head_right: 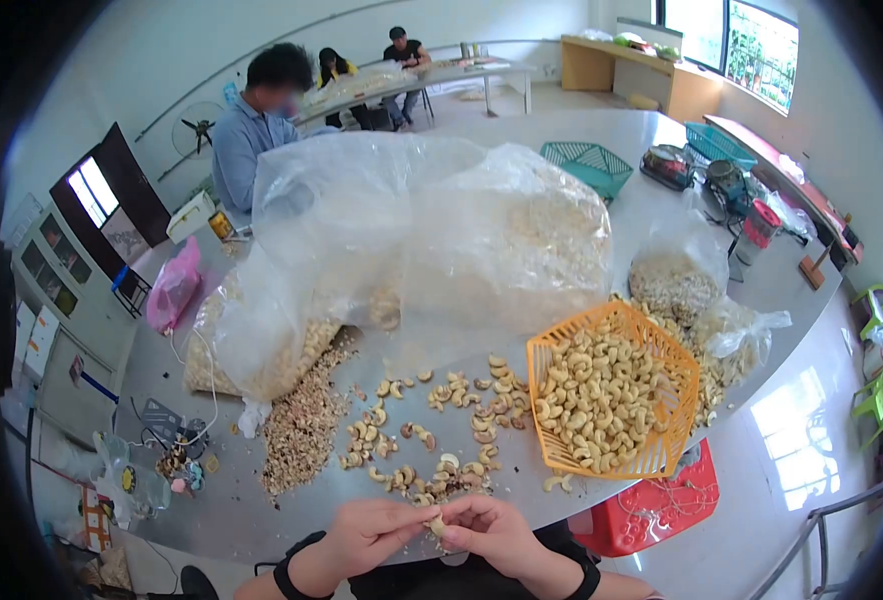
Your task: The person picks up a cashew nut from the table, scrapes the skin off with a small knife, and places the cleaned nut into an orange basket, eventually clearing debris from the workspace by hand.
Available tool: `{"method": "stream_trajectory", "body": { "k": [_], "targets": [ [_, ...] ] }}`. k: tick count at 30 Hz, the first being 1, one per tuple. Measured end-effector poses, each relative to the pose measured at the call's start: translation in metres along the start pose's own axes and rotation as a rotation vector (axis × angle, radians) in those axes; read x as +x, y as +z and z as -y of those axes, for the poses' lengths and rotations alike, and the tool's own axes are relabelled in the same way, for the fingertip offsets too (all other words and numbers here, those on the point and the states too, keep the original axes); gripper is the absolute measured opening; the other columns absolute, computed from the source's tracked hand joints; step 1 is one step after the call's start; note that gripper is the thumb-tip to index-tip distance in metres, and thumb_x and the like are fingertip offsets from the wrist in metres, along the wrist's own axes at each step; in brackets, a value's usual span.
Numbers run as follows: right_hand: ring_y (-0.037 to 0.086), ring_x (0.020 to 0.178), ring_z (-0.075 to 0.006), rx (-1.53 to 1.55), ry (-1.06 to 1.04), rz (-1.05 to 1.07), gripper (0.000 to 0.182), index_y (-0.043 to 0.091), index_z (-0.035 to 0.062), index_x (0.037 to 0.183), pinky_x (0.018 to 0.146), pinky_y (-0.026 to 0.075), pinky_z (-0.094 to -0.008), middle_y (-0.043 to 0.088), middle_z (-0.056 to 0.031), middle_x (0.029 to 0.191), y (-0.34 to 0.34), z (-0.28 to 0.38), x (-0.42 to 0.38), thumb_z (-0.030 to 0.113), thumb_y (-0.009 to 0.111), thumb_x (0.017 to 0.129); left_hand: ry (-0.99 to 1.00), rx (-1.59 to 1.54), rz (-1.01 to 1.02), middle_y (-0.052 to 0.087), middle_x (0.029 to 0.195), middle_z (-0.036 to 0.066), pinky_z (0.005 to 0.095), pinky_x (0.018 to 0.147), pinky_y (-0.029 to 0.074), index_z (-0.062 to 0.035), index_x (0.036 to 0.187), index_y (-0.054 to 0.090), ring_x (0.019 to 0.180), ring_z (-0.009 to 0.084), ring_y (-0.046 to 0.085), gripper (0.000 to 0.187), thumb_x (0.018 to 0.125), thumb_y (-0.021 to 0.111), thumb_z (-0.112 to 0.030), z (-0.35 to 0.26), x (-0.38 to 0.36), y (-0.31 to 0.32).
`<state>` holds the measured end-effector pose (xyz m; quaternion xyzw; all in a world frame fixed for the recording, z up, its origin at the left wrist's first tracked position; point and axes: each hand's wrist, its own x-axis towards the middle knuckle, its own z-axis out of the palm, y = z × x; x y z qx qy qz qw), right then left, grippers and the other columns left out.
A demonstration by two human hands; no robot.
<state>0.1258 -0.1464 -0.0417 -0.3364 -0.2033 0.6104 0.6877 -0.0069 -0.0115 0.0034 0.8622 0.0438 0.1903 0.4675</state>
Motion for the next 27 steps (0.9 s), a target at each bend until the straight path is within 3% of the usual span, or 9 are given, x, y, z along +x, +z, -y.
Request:
{"method": "stream_trajectory", "body": {
  "k": [6, 8, 11, 15, 17, 21, 23, 27],
  "targets": [
    [0.055, 0.078, -0.0114, -0.090, -0.002, 0.052, 0.022, 0.051, -0.0004, 0.098, 0.071, 0.045, -0.0235, 0.057, -0.0057, 0.089, -0.001, 0.002, -0.013, 0.008, 0.057, 0.079, -0.135, -0.080, 0.043, 0.062, 0.086, 0.008, 0.0240, 0.062, 0.046, -0.0109, 0.110, 0.053, 0.070, 0.0176, 0.059, 0.032, 0.078, 0.054, -0.007, -0.019, -0.011, -0.001],
    [0.055, 0.078, -0.0119, -0.075, 0.033, 0.063, 0.022, 0.051, -0.0006, 0.099, 0.072, 0.045, -0.0239, 0.057, -0.0056, 0.088, 0.000, 0.000, -0.017, 0.007, 0.057, 0.079, -0.320, -0.341, 0.131, 0.062, 0.091, 0.007, 0.0218, 0.068, 0.045, -0.0126, 0.113, 0.051, 0.076, 0.0118, 0.059, 0.032, 0.081, 0.052, -0.011, -0.022, -0.016, -0.002],
    [0.056, 0.077, -0.0158, -0.113, 0.044, 0.042, 0.024, 0.052, -0.0023, 0.097, 0.070, 0.045, -0.0266, 0.058, -0.0091, 0.086, 0.009, 0.001, -0.023, 0.006, 0.059, 0.076, -0.306, -0.390, 0.163, 0.061, 0.095, 0.006, 0.0206, 0.072, 0.043, -0.0159, 0.114, 0.051, 0.078, 0.0079, 0.057, 0.032, 0.082, 0.051, -0.014, -0.029, -0.023, -0.006],
    [0.056, 0.076, -0.0158, -0.206, 0.079, 0.082, 0.021, 0.054, -0.0025, 0.094, 0.068, 0.046, -0.0258, 0.058, -0.0093, 0.084, 0.022, 0.004, -0.027, 0.003, 0.060, 0.075, -0.346, -0.294, 0.185, 0.063, 0.086, 0.007, 0.0223, 0.068, 0.045, -0.0128, 0.111, 0.053, 0.077, 0.0112, 0.059, 0.032, 0.080, 0.054, -0.008, -0.037, -0.037, -0.014],
    [0.057, 0.073, -0.0156, -0.257, 0.053, 0.080, 0.020, 0.054, -0.0027, 0.092, 0.067, 0.046, -0.0251, 0.058, -0.0098, 0.082, 0.028, 0.003, -0.028, 0.001, 0.060, 0.074, -0.276, -0.250, 0.178, 0.062, 0.084, 0.007, 0.0221, 0.066, 0.044, -0.0208, 0.113, 0.052, 0.071, 0.0131, 0.059, 0.032, 0.082, 0.053, -0.017, -0.030, -0.049, -0.011],
    [0.055, 0.078, -0.0114, -0.308, 0.099, 0.115, 0.021, 0.053, -0.0012, 0.094, 0.071, 0.044, -0.0229, 0.058, -0.0057, 0.085, 0.036, 0.000, -0.026, 0.005, 0.060, 0.076, -0.243, -0.181, 0.082, 0.061, 0.076, 0.008, 0.0229, 0.061, 0.043, -0.0218, 0.114, 0.051, 0.065, 0.0160, 0.058, 0.033, 0.081, 0.053, -0.016, -0.030, -0.063, -0.009],
    [0.057, 0.071, -0.0157, -0.389, 0.074, -0.005, 0.018, 0.054, -0.0039, 0.090, 0.065, 0.047, -0.0254, 0.059, -0.0108, 0.079, 0.043, -0.003, -0.025, -0.001, 0.060, 0.073, -0.211, -0.145, 0.044, 0.060, 0.073, 0.007, 0.0241, 0.059, 0.044, -0.0223, 0.115, 0.050, 0.063, 0.0175, 0.057, 0.035, 0.080, 0.053, -0.016, -0.027, -0.069, -0.007],
    [0.057, 0.071, -0.0165, -0.457, 0.056, -0.018, 0.017, 0.054, -0.0045, 0.089, 0.065, 0.047, -0.0261, 0.059, -0.0113, 0.080, 0.052, -0.009, -0.024, -0.001, 0.060, 0.073, -0.225, -0.042, 0.000, 0.061, 0.076, 0.006, 0.0238, 0.061, 0.045, -0.0208, 0.110, 0.054, 0.068, 0.0187, 0.059, 0.033, 0.078, 0.056, -0.012, -0.028, -0.078, -0.005]
  ]
}}
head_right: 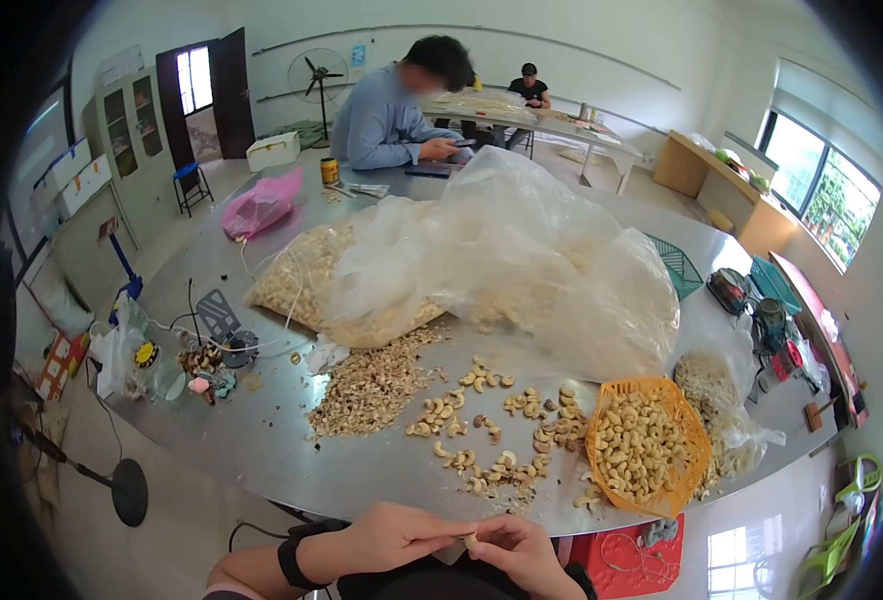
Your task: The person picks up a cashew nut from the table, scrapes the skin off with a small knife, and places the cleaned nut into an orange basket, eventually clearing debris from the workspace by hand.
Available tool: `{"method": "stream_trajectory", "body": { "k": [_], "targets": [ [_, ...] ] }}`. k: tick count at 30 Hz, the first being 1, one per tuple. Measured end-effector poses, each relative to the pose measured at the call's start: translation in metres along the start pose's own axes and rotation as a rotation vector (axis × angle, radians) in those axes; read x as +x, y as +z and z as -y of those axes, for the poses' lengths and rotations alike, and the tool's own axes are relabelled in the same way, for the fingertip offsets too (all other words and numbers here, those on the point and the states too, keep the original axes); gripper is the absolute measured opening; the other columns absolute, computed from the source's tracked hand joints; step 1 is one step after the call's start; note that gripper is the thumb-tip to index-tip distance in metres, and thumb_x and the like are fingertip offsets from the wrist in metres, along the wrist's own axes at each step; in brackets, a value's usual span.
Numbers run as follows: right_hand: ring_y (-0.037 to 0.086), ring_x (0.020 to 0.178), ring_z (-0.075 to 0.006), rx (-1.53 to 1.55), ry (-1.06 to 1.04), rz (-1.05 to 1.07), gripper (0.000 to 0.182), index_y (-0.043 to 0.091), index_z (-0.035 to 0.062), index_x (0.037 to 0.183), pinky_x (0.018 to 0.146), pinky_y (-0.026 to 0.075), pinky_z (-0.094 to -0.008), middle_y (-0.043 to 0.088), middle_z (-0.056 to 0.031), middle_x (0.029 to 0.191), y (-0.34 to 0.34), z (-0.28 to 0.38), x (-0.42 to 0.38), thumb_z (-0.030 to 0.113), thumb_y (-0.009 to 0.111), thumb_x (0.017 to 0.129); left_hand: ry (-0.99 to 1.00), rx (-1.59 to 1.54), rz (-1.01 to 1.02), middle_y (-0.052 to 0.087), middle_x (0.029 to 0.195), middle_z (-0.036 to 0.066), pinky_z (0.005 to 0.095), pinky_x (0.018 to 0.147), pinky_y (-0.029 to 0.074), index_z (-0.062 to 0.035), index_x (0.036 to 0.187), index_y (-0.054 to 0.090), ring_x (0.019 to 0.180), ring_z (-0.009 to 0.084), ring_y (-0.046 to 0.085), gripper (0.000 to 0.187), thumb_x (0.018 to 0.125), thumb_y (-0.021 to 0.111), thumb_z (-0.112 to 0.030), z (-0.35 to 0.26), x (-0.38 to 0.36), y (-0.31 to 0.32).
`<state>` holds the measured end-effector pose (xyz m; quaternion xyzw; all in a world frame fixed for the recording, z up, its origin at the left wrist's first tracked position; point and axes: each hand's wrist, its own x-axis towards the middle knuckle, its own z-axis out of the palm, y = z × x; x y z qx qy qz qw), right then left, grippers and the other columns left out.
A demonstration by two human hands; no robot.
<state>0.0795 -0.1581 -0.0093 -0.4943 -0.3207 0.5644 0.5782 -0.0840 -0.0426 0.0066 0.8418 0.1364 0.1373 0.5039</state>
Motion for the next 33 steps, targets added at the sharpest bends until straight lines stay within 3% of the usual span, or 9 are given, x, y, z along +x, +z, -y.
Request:
{"method": "stream_trajectory", "body": {
  "k": [2, 5, 6, 8, 12, 14, 33],
  "targets": [
    [0.057, 0.071, -0.0166, 0.000, 0.006, -0.025, 0.016, 0.054, -0.0048, 0.088, 0.065, 0.046, -0.0267, 0.059, -0.0115, 0.079, 0.002, -0.001, 0.000, -0.001, 0.059, 0.073, 0.157, 0.090, -0.111, 0.060, 0.076, 0.005, 0.0255, 0.059, 0.046, -0.0218, 0.112, 0.053, 0.066, 0.0197, 0.058, 0.035, 0.078, 0.056, -0.012, 0.010, -0.004, 0.007],
    [0.056, 0.070, -0.0165, -0.018, 0.023, -0.021, 0.015, 0.054, -0.0051, 0.088, 0.066, 0.046, -0.0271, 0.059, -0.0115, 0.079, 0.003, -0.003, -0.001, -0.002, 0.058, 0.074, 0.208, 0.093, -0.166, 0.060, 0.076, 0.004, 0.0265, 0.059, 0.046, -0.0224, 0.113, 0.051, 0.064, 0.0194, 0.058, 0.037, 0.078, 0.055, -0.012, 0.013, -0.008, 0.009],
    [0.056, 0.070, -0.0165, -0.025, 0.025, -0.016, 0.015, 0.054, -0.0051, 0.088, 0.066, 0.046, -0.0271, 0.059, -0.0115, 0.079, 0.006, -0.001, -0.001, -0.002, 0.058, 0.074, 0.208, 0.092, -0.174, 0.060, 0.076, 0.004, 0.0265, 0.059, 0.046, -0.0224, 0.113, 0.051, 0.064, 0.0194, 0.058, 0.037, 0.078, 0.055, -0.012, 0.011, -0.009, 0.008],
    [0.050, 0.065, -0.0087, -0.087, -0.030, 0.046, 0.013, 0.056, 0.0020, 0.087, 0.061, 0.040, -0.0207, 0.056, -0.0025, 0.072, 0.013, 0.002, -0.002, 0.010, 0.059, 0.077, 0.159, 0.068, -0.129, 0.060, 0.079, 0.005, 0.0296, 0.057, 0.046, -0.0224, 0.112, 0.052, 0.065, 0.0226, 0.057, 0.033, 0.080, 0.052, -0.016, 0.007, -0.012, 0.005],
    [0.052, 0.065, -0.0100, -0.066, -0.009, 0.028, 0.013, 0.056, 0.0015, 0.085, 0.062, 0.041, -0.0217, 0.057, -0.0039, 0.072, 0.013, 0.001, -0.003, 0.008, 0.060, 0.075, 0.151, 0.092, -0.113, 0.059, 0.077, 0.005, 0.0294, 0.057, 0.046, -0.0222, 0.112, 0.052, 0.064, 0.0227, 0.057, 0.033, 0.080, 0.051, -0.015, 0.008, -0.014, 0.005],
    [0.056, 0.070, -0.0166, -0.025, 0.031, -0.019, 0.015, 0.054, -0.0053, 0.088, 0.066, 0.046, -0.0270, 0.059, -0.0113, 0.079, 0.009, -0.004, -0.003, -0.002, 0.057, 0.074, 0.209, 0.114, -0.152, 0.057, 0.071, 0.006, 0.0286, 0.053, 0.045, -0.0205, 0.113, 0.052, 0.060, 0.0217, 0.056, 0.036, 0.078, 0.054, -0.013, 0.009, -0.013, 0.006],
    [0.056, 0.074, -0.0162, 0.010, 0.074, 0.003, 0.017, 0.053, -0.0045, 0.091, 0.071, 0.045, -0.0275, 0.058, -0.0099, 0.082, -0.012, -0.007, 0.001, 0.002, 0.057, 0.076, 0.074, 0.056, -0.037, 0.059, 0.078, 0.009, 0.0269, 0.060, 0.045, -0.0177, 0.111, 0.053, 0.066, 0.0224, 0.057, 0.032, 0.080, 0.053, -0.013, 0.008, 0.003, 0.007]
  ]
}}
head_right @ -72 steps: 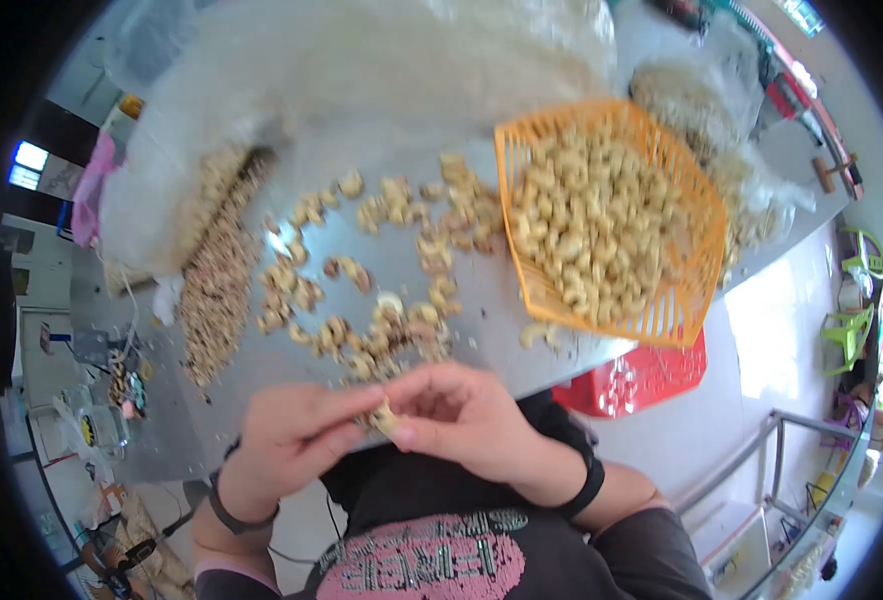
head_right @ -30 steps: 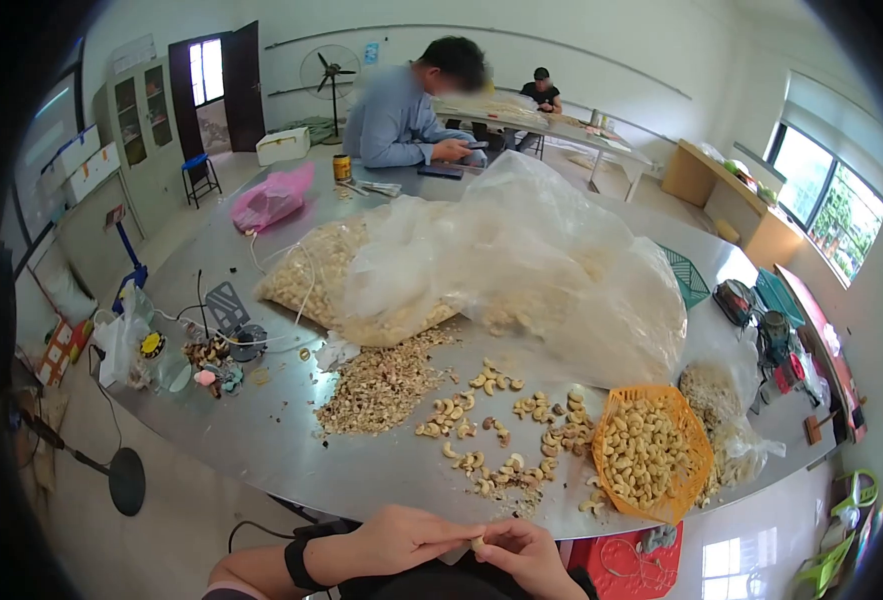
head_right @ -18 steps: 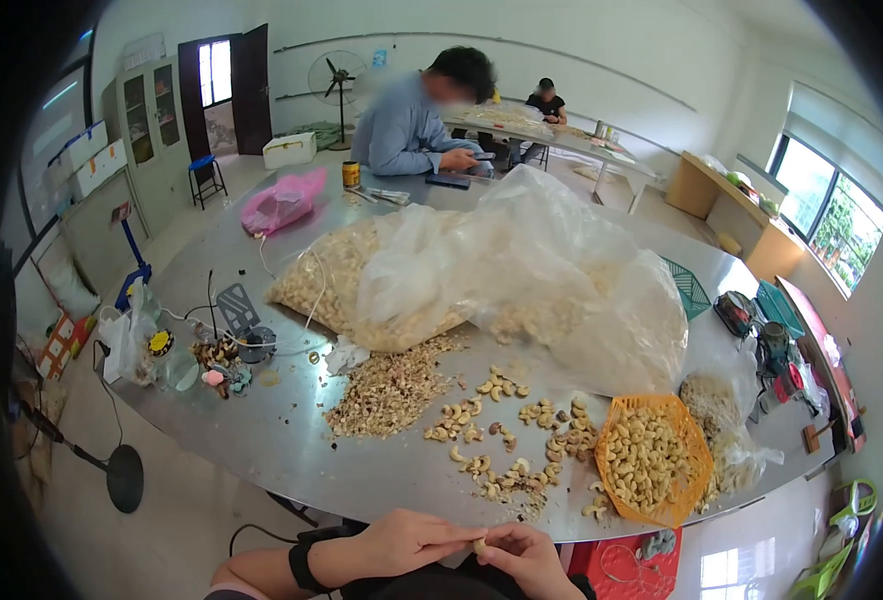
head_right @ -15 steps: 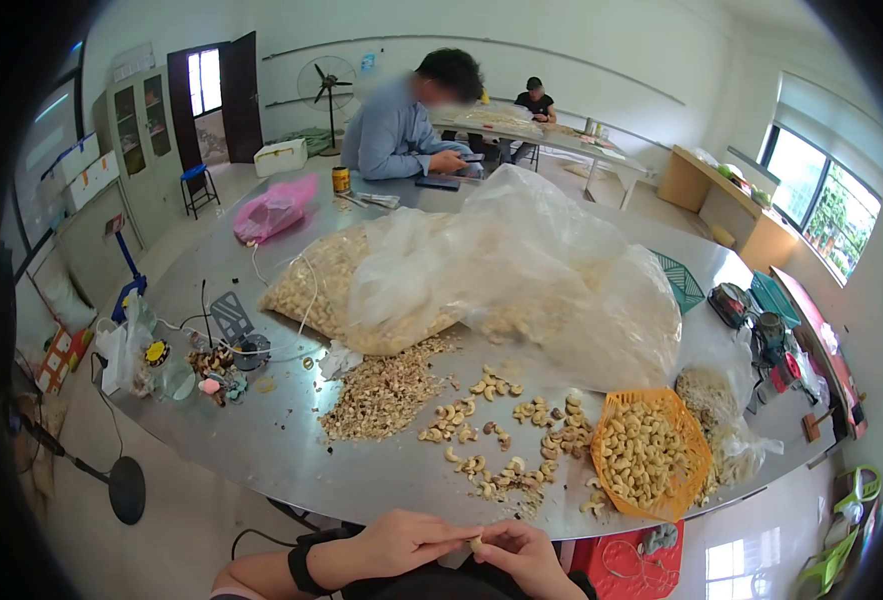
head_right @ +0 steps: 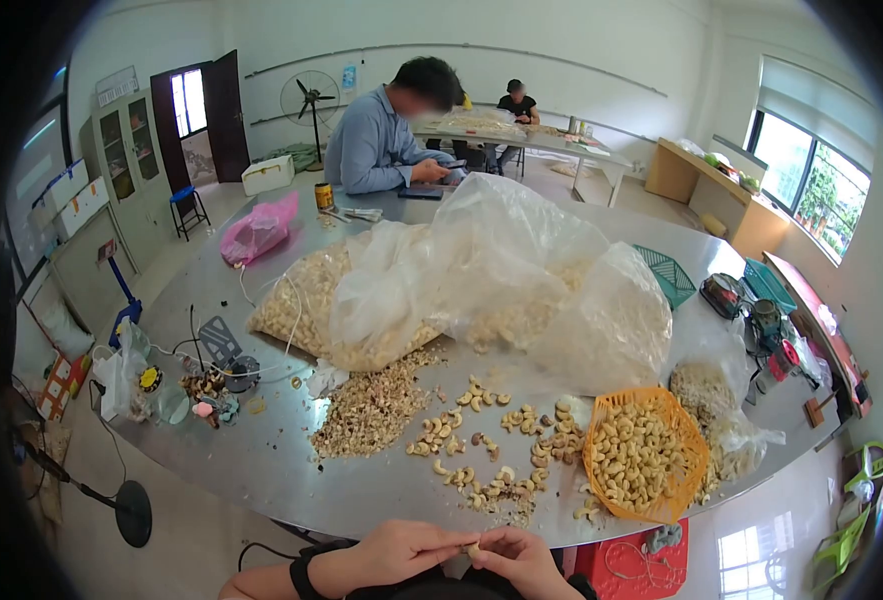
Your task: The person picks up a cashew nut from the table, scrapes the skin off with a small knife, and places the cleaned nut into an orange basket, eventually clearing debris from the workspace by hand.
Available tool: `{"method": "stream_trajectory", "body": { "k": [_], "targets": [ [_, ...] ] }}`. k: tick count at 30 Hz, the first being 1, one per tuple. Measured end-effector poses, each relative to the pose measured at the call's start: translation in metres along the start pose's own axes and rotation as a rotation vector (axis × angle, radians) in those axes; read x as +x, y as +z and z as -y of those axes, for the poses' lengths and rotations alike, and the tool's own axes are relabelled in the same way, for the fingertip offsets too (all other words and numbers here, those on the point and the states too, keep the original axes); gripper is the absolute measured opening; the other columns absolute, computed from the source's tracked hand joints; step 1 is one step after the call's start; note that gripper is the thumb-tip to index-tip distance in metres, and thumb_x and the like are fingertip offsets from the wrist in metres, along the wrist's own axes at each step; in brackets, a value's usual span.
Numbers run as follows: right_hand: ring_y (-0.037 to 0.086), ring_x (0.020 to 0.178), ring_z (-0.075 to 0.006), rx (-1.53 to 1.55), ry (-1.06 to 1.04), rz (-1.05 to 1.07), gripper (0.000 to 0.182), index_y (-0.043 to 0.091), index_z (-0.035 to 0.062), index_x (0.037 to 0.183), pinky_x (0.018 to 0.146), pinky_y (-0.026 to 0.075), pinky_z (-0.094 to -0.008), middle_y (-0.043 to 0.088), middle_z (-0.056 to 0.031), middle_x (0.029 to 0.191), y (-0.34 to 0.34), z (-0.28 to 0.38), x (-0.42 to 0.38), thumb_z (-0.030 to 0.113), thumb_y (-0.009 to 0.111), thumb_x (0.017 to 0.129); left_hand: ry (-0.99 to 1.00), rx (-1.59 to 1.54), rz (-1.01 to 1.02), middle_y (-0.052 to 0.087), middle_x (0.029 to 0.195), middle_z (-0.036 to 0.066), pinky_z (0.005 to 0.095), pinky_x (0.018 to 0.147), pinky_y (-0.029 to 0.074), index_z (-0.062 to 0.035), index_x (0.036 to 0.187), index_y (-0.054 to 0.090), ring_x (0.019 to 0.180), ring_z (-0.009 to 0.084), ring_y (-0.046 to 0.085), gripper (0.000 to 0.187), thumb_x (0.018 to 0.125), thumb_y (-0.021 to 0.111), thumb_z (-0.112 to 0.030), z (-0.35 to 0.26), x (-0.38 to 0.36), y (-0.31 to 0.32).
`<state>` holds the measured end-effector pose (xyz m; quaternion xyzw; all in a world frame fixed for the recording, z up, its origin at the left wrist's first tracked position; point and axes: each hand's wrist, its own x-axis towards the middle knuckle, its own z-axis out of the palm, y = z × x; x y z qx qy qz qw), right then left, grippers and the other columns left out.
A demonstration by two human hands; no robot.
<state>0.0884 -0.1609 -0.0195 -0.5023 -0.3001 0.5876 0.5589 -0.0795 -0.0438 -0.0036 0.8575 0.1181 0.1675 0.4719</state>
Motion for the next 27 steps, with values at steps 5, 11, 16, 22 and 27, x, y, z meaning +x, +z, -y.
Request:
{"method": "stream_trajectory", "body": {
  "k": [5, 11, 16, 22, 27],
  "targets": [
    [0.052, 0.066, -0.0105, 0.038, -0.142, 0.001, 0.013, 0.056, 0.0014, 0.086, 0.062, 0.041, -0.0220, 0.057, -0.0041, 0.072, 0.018, 0.013, 0.003, 0.008, 0.060, 0.076, -0.041, -0.053, 0.010, 0.060, 0.081, 0.009, 0.0267, 0.062, 0.045, -0.0172, 0.112, 0.053, 0.069, 0.0219, 0.058, 0.031, 0.081, 0.052, -0.013, 0.004, 0.002, 0.001],
    [0.053, 0.066, -0.0109, 0.034, -0.137, 0.021, 0.013, 0.056, 0.0016, 0.087, 0.062, 0.041, -0.0221, 0.058, -0.0045, 0.073, 0.020, 0.018, 0.007, 0.007, 0.059, 0.076, -0.030, -0.103, -0.019, 0.060, 0.082, 0.009, 0.0265, 0.063, 0.045, -0.0170, 0.112, 0.052, 0.070, 0.0217, 0.058, 0.032, 0.081, 0.052, -0.013, -0.011, 0.008, -0.009],
    [0.052, 0.065, -0.0106, 0.030, -0.128, 0.003, 0.012, 0.055, 0.0020, 0.086, 0.062, 0.041, -0.0220, 0.057, -0.0039, 0.071, 0.019, 0.017, 0.008, 0.007, 0.059, 0.076, -0.057, -0.091, -0.010, 0.060, 0.082, 0.009, 0.0266, 0.063, 0.045, -0.0173, 0.112, 0.052, 0.071, 0.0220, 0.058, 0.031, 0.081, 0.051, -0.014, -0.012, 0.010, -0.009],
    [0.052, 0.064, -0.0101, 0.030, -0.140, 0.008, 0.011, 0.055, 0.0024, 0.085, 0.061, 0.041, -0.0219, 0.056, -0.0031, 0.071, 0.016, 0.015, 0.009, 0.008, 0.059, 0.076, -0.075, -0.072, -0.001, 0.059, 0.082, 0.009, 0.0267, 0.064, 0.045, -0.0174, 0.113, 0.052, 0.071, 0.0221, 0.058, 0.031, 0.082, 0.050, -0.016, -0.010, 0.011, -0.007],
    [0.051, 0.064, -0.0098, 0.024, -0.133, 0.005, 0.010, 0.055, 0.0025, 0.084, 0.061, 0.040, -0.0217, 0.056, -0.0027, 0.070, 0.016, 0.014, 0.010, 0.009, 0.059, 0.077, -0.044, -0.141, -0.075, 0.059, 0.085, 0.017, 0.0311, 0.065, 0.045, -0.0065, 0.104, 0.055, 0.076, 0.0274, 0.059, 0.025, 0.080, 0.052, -0.013, -0.013, 0.010, -0.009]
  ]
}}
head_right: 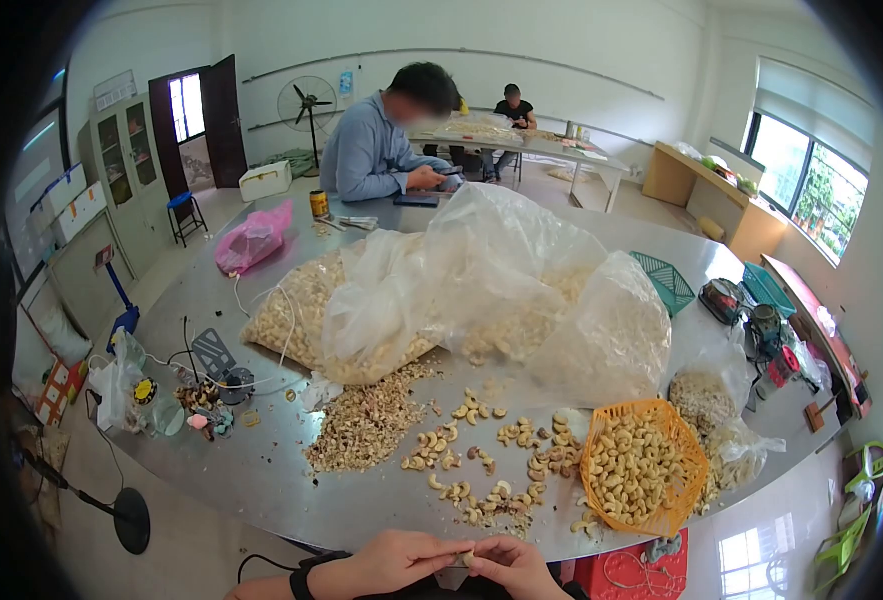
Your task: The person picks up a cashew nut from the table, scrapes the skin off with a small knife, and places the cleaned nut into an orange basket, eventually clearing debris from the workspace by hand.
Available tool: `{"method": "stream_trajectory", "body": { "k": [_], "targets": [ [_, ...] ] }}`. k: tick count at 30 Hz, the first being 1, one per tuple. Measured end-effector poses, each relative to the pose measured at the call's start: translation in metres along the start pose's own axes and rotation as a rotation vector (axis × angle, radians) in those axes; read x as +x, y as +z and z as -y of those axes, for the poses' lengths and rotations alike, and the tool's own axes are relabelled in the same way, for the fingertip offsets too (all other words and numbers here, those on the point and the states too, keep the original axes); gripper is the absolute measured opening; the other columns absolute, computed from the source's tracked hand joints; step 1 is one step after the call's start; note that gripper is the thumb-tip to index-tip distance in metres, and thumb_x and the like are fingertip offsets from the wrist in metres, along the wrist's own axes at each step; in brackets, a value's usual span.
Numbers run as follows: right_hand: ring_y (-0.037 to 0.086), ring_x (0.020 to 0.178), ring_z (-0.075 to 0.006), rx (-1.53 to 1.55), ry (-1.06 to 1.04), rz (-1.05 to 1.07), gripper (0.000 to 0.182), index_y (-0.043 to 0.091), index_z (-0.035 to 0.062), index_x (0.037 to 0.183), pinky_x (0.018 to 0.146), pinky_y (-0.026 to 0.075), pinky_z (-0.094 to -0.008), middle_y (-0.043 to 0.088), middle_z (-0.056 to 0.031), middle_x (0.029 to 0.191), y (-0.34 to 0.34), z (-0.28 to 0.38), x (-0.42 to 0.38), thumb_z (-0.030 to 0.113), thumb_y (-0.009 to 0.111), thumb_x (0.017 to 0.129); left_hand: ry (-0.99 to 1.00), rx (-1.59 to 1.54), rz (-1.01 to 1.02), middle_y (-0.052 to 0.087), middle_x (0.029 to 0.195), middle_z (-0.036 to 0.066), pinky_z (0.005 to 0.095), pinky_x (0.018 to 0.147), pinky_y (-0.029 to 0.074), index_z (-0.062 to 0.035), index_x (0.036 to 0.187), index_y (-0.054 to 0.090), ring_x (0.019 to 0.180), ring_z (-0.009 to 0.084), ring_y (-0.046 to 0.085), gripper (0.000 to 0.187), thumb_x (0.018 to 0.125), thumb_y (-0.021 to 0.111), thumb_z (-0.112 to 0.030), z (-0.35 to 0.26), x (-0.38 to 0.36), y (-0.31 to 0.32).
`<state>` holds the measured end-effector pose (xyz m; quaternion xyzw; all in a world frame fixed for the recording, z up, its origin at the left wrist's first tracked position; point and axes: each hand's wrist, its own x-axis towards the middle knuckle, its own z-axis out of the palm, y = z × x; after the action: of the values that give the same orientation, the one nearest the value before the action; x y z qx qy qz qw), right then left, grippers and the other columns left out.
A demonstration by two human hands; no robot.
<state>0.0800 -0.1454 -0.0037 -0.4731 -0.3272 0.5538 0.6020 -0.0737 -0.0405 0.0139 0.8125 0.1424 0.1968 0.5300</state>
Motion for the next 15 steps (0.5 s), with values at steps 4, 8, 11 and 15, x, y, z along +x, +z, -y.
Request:
{"method": "stream_trajectory", "body": {
  "k": [4, 8, 11, 15],
  "targets": [
    [0.051, 0.064, -0.0098, -0.008, -0.003, 0.000, 0.010, 0.055, 0.0025, 0.084, 0.061, 0.040, -0.0216, 0.056, -0.0027, 0.071, 0.000, -0.002, 0.001, 0.009, 0.059, 0.077, 0.008, -0.001, 0.000, 0.059, 0.085, 0.017, 0.0313, 0.065, 0.045, -0.0060, 0.104, 0.055, 0.076, 0.0279, 0.059, 0.025, 0.080, 0.052, -0.013, 0.002, -0.001, 0.000],
    [0.052, 0.065, -0.0101, 0.000, -0.002, 0.005, 0.010, 0.055, 0.0024, 0.083, 0.062, 0.041, -0.0220, 0.056, -0.0030, 0.071, 0.000, -0.004, 0.002, 0.009, 0.059, 0.077, 0.007, -0.041, -0.010, 0.059, 0.086, 0.016, 0.0312, 0.065, 0.045, -0.0067, 0.104, 0.055, 0.077, 0.0285, 0.059, 0.025, 0.081, 0.051, -0.013, 0.004, -0.002, 0.001],
    [0.052, 0.065, -0.0103, 0.004, 0.022, -0.008, 0.011, 0.055, 0.0021, 0.084, 0.062, 0.041, -0.0223, 0.057, -0.0033, 0.071, 0.000, -0.005, 0.002, 0.009, 0.059, 0.077, -0.016, 0.069, 0.063, 0.059, 0.081, 0.009, 0.0265, 0.064, 0.045, -0.0169, 0.113, 0.052, 0.071, 0.0219, 0.058, 0.031, 0.082, 0.050, -0.016, 0.009, -0.002, 0.001],
    [0.052, 0.065, -0.0103, 0.012, 0.022, -0.015, 0.012, 0.056, 0.0018, 0.085, 0.061, 0.041, -0.0223, 0.057, -0.0034, 0.072, 0.003, -0.002, 0.002, 0.009, 0.059, 0.077, -0.036, 0.059, 0.075, 0.059, 0.081, 0.009, 0.0263, 0.064, 0.045, -0.0166, 0.113, 0.052, 0.071, 0.0217, 0.058, 0.031, 0.082, 0.050, -0.015, 0.013, -0.002, 0.001]
  ]
}}
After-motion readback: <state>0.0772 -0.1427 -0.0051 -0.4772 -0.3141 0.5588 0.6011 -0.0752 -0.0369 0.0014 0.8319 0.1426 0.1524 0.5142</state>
